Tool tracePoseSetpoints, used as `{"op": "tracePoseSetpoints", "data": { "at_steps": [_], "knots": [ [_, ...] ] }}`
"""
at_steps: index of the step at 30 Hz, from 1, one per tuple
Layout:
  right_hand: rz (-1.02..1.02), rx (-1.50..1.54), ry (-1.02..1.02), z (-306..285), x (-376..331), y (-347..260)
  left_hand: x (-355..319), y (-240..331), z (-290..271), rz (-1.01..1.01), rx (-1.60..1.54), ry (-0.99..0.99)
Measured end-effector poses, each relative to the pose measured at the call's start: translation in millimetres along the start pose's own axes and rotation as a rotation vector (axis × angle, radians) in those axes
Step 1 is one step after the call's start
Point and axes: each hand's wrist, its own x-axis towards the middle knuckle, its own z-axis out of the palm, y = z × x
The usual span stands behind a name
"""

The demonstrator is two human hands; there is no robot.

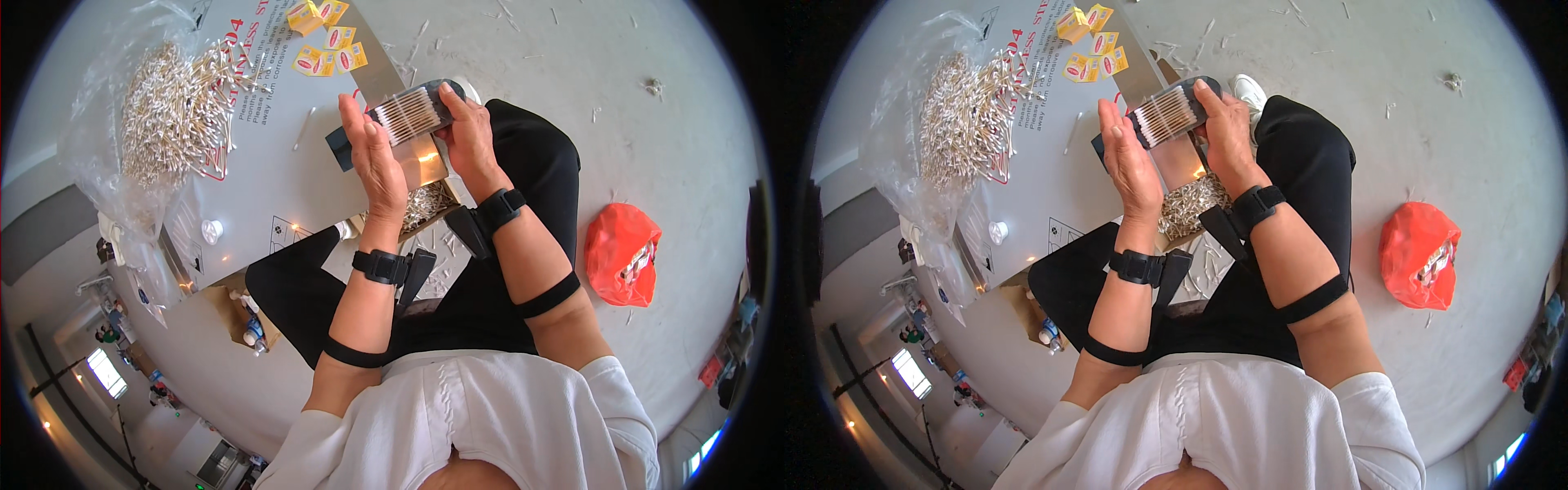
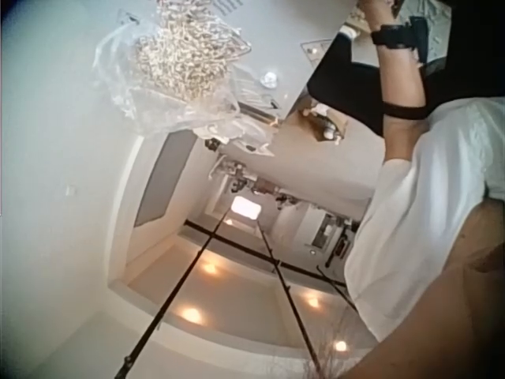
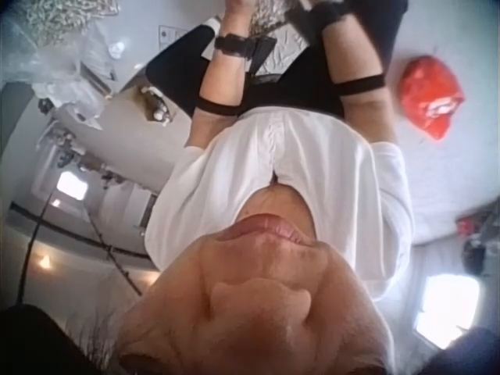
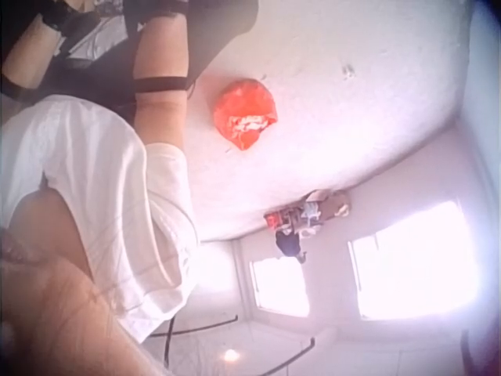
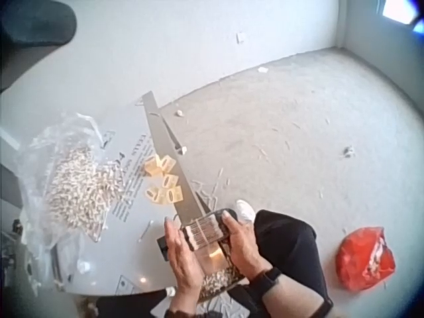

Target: Packing cotton swabs into plastic containers and labeling them.

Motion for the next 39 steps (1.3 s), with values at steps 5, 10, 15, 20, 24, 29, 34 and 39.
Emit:
{"op": "tracePoseSetpoints", "data": {
  "at_steps": [5, 10, 15, 20, 24, 29, 34, 39],
  "knots": [
    [-0.006, 0.018, -0.012, -5.4, 6.4, 6.4, 2.4, -4.7, 4.4, 0.020, -0.146, 0.030],
    [-0.007, -0.006, 0.005, -0.6, 6.3, 8.0, 8.3, -5.5, 8.1, 0.041, -0.151, 0.084],
    [-0.051, -0.031, -0.031, 1.9, 7.1, 10.0, 9.9, -6.0, 10.9, 0.005, -0.118, 0.069],
    [-0.030, -0.024, 0.018, 2.3, 4.1, 8.8, 22.0, -8.8, -8.1, 0.073, 0.017, 0.145],
    [-0.035, -0.019, -0.019, -1.9, 2.9, 7.7, 68.0, -5.8, -40.7, 0.075, 0.447, 0.158],
    [-0.002, -0.007, -0.018, -2.0, 3.8, 11.0, 129.2, 0.2, -49.7, 0.321, 1.066, -0.084],
    [0.011, 0.020, -0.032, -3.0, 2.7, 8.3, 145.7, 2.6, -45.4, 0.264, 1.228, -0.217],
    [0.008, 0.019, -0.021, -1.8, 3.3, 8.8, 143.9, 0.5, -45.0, 0.246, 1.159, -0.220]
  ]
}}
